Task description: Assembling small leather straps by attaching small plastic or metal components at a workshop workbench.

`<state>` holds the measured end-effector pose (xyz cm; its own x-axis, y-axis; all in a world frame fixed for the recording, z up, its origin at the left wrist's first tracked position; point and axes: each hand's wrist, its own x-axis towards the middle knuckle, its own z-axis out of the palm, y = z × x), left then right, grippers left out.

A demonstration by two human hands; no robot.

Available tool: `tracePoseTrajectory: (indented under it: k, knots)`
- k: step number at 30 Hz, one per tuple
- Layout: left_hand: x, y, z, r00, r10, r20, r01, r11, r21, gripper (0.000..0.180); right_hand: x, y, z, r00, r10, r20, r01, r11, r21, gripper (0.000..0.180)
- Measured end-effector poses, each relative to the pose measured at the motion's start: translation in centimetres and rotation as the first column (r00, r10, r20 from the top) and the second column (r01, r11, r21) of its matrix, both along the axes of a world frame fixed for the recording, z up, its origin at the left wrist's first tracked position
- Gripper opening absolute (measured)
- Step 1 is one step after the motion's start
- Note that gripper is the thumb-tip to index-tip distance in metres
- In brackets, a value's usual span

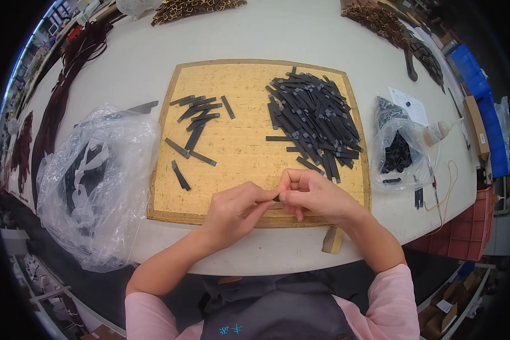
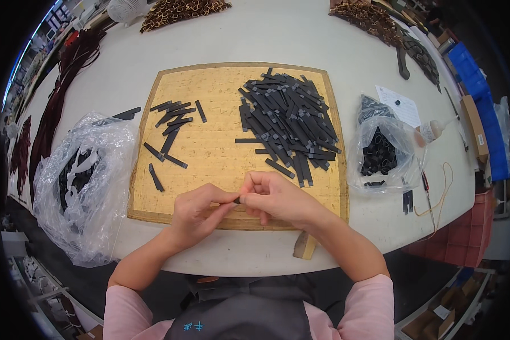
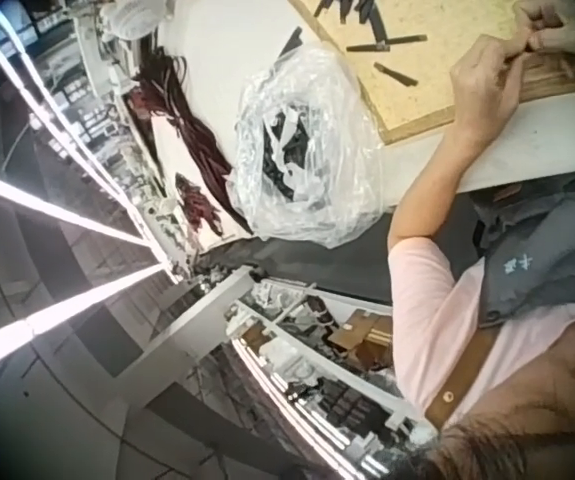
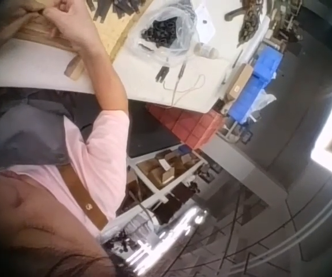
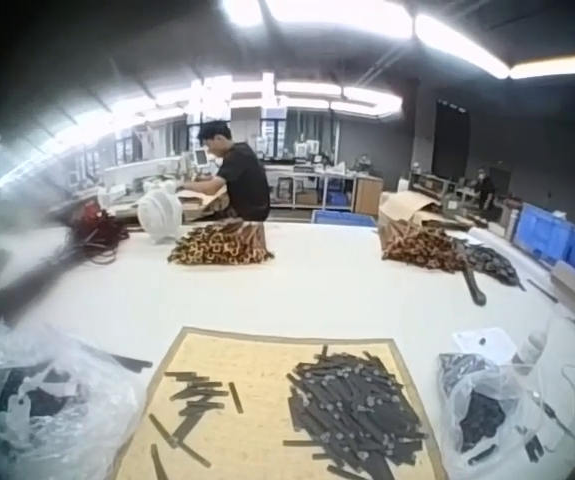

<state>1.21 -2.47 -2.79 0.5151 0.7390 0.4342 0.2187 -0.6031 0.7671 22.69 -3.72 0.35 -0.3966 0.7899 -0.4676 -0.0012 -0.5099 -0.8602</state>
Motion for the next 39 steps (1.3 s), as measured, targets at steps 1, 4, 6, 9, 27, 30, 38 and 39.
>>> tracePoseTrajectory:
  k: [1,4,6,9,27,30,38,39]
  knots:
    - [0.1,0.1,0.1,1.0,0.001,0.004,-0.001,1.0,-0.007,0.023,0.3,0.0,0.4,0.999,-0.012,-0.029,0.01,0.995,-0.096,0.007]
    - [0.0,0.2,0.3,1.0,0.0,0.002,0.0,1.0,-0.005,0.022,0.8,-0.1,-0.7,0.999,0.021,-0.05,-0.022,0.999,-0.028,0.012]
    - [-0.1,0.3,0.1,1.0,-0.004,-0.006,0.004,1.0,0.005,0.022,0.5,0.0,-0.6,0.999,0.037,0.001,-0.037,0.999,-0.014,0.011]
    - [-0.1,0.3,-0.1,0.999,-0.011,-0.031,0.012,0.999,0.046,0.022,0.3,0.1,-0.8,0.995,0.069,0.068,-0.07,0.998,0.01,0.01]
    - [-0.3,0.6,0.8,1.0,-0.004,-0.014,0.003,0.995,-0.102,0.023,0.4,0.1,-0.1,0.999,0.002,0.05,-0.001,1.0,-0.015,0.012]
    - [-0.7,0.7,0.7,0.998,0.0,-0.063,-0.004,0.998,-0.062,0.023,0.3,-0.2,-0.4,0.995,-0.071,0.069,0.067,0.996,0.062,0.018]
    - [-0.5,0.6,0.7,1.0,0.021,-0.006,-0.022,0.997,-0.081,0.017,-1.1,-1.5,-0.7,0.944,-0.119,0.308,-0.033,0.895,0.445,0.015]
    - [-0.4,0.4,0.6,1.0,0.02,-0.003,-0.021,0.996,-0.081,0.017,-1.3,-1.5,-0.8,0.943,-0.119,0.31,-0.033,0.895,0.444,0.015]
